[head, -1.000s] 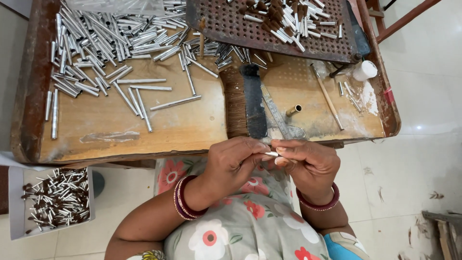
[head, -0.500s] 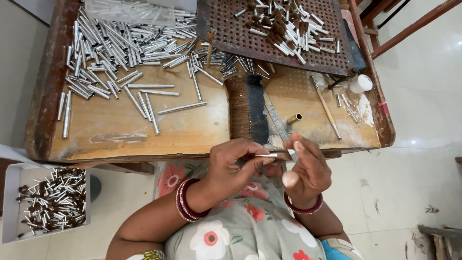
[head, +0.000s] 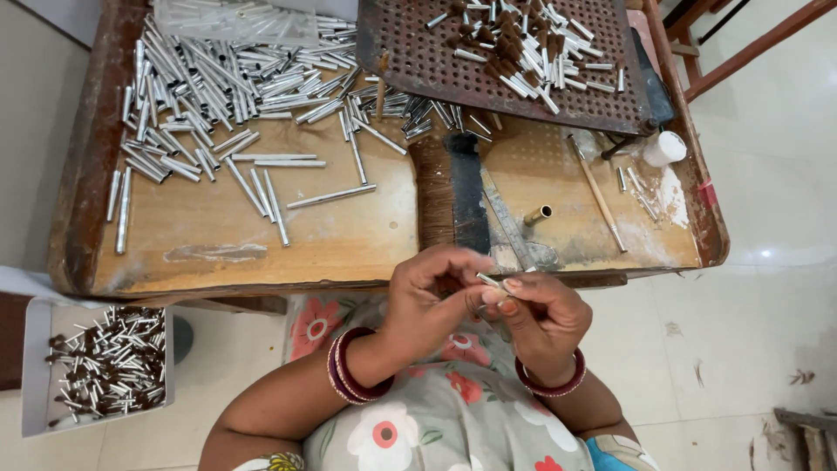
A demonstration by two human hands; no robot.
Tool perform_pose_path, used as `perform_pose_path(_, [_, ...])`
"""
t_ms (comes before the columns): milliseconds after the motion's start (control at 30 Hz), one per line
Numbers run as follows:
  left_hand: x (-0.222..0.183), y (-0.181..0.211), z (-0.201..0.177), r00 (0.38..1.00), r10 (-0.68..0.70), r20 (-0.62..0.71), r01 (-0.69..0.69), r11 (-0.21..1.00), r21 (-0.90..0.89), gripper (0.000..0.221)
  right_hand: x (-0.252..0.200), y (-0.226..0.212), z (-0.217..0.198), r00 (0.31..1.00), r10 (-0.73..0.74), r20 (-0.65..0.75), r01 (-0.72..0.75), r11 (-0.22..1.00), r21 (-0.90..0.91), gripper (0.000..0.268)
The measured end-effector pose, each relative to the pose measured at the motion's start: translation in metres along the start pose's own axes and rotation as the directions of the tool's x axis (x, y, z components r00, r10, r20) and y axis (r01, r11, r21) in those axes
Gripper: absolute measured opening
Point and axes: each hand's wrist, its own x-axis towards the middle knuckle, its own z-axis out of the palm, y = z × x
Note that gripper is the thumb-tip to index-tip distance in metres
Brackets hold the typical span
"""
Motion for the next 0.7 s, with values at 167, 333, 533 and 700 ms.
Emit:
perform_pose_path(167, [0.001,-0.017,-0.003,0.995,-0.089,-0.055,0.068,0.949,-0.307,0.015,0.057,0.012,-0.025,1.0,0.024,-0.015,-0.026,0.993,-0.114,0.017])
perform_pose_path(333, [-0.002,-0.014,-0.02,0.961,-0.094,-0.26,0.052,0.985,-0.163,0.012,0.113,0.052,-0.086,0.974,-0.228,0.012,0.035,0.1,-0.994,0.027])
perform_pose_path(533, [0.003,-0.006,-0.027,0.925,-0.181,-0.334,0.051,0.93,-0.363,0.016,0.064,0.008,-0.056,0.992,-0.061,-0.113,-0.052,0.608,-0.792,0.013])
perform_pose_path(700, [0.001,-0.013,-0.029,0.934,-0.153,-0.323,0.002,0.906,-0.423,0.019,0.02,-0.041,-0.005,0.969,-0.236,0.079,0.237,0.779,-0.58,0.014])
